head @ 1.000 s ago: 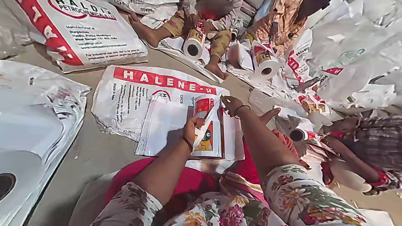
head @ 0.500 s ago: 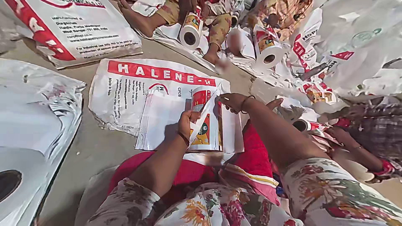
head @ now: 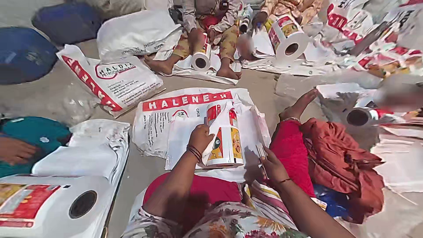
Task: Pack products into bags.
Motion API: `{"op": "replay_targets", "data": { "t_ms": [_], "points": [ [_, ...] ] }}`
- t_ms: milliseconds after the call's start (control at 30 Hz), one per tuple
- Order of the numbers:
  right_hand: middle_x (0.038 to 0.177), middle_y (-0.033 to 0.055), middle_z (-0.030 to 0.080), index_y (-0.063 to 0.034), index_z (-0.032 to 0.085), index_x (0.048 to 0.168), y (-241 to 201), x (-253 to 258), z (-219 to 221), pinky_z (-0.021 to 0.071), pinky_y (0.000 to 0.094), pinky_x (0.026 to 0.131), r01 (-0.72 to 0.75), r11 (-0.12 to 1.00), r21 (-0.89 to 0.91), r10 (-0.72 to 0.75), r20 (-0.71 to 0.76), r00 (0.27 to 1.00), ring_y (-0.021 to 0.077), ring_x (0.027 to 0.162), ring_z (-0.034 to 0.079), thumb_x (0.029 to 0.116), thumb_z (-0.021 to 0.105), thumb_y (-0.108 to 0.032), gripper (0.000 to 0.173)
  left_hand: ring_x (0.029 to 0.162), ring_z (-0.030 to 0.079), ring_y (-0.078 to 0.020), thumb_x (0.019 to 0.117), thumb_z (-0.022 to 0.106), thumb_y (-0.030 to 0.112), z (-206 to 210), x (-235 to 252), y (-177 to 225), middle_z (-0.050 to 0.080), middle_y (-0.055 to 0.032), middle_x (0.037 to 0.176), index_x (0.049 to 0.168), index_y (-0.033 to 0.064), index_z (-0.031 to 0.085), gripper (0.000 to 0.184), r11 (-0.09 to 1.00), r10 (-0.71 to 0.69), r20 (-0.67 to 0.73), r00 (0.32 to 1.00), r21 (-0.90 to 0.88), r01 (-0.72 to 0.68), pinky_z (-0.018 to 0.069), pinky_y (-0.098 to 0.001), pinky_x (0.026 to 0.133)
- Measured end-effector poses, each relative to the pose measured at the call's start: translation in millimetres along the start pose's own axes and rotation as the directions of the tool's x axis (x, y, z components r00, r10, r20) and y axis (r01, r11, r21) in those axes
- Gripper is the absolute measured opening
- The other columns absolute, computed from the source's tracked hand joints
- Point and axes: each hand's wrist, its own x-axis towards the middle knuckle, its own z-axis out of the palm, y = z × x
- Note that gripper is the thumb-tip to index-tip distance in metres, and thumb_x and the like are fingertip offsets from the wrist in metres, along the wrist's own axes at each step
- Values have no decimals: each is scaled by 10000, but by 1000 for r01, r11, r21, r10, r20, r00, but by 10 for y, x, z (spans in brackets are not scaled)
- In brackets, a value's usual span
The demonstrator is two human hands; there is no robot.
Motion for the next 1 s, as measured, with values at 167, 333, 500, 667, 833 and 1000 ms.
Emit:
{"op": "replay_targets", "data": {
  "t_ms": [167, 333, 500, 667, 833, 1000],
  "points": [
    [908, 91, 640, -140, 198, 1644, -95, 316, -59, 501, 306, 422, 114, 992, 53, -117, 52, 992, 142, 494, 546, 1081, 415, -144, 603, 1089, 673, -441, 848, 757, 166, 64, 192, 585, 561, -246, 1388, 1553, 121, 369, 806, 945, -167, -1, 986, 284, 160, 569, -633, 859],
    [916, 76, 659, -161, 196, 1647, -126, 234, -89, 506, 296, 428, 115, 988, 102, -129, 152, 980, 140, 501, 559, 1083, 429, -146, 610, 1225, 597, -470, 975, 633, 327, 322, 681, 914, 508, -266, 1458, 1377, -7, 558, 527, 887, -140, -42, 989, 440, 144, 535, -653, 917],
    [905, 68, 656, -150, 200, 1647, -158, 149, -248, 519, 295, 427, 140, 971, 195, -172, 155, 973, 140, 497, 564, 1068, 439, -149, 626, 1242, 600, -478, 1093, 393, 431, 393, 1142, 882, 530, -296, 1441, 1297, -2, 660, 548, 771, -163, 59, 985, 630, 90, 516, -670, 959],
    [892, 62, 648, -148, 190, 1647, -176, 164, -277, 511, 285, 417, 129, 944, 303, -189, 178, 966, 133, 474, 545, 1075, 411, -143, 613, 1193, 641, -448, 1086, 398, 270, 293, 1158, 976, 654, -270, 1270, 1147, -25, 709, 432, 661, -142, 133, 981, 750, -6, 532, -658, 924],
    [894, 64, 650, -154, 201, 1646, -226, 165, -291, 512, 279, 412, 110, 937, 332, -188, 210, 959, 135, 477, 554, 1075, 414, -134, 609, 1199, 631, -469, 1071, 436, 245, 92, 1162, 886, 673, -309, 1197, 1085, -94, 690, 424, 804, -201, 26, 979, 575, 150, 483, -672, 999],
    [884, 55, 643, -144, 196, 1641, -205, 178, -311, 504, 265, 408, 100, 927, 362, -172, 172, 970, 124, 480, 551, 1080, 413, -119, 602, 1166, 639, -469, 1084, 448, 344, -205, 1136, 575, 679, -315, 1156, 1090, -89, 685, 494, 895, -226, -66, 972, 380, 234, 455, -680, 1012]
  ]
}}
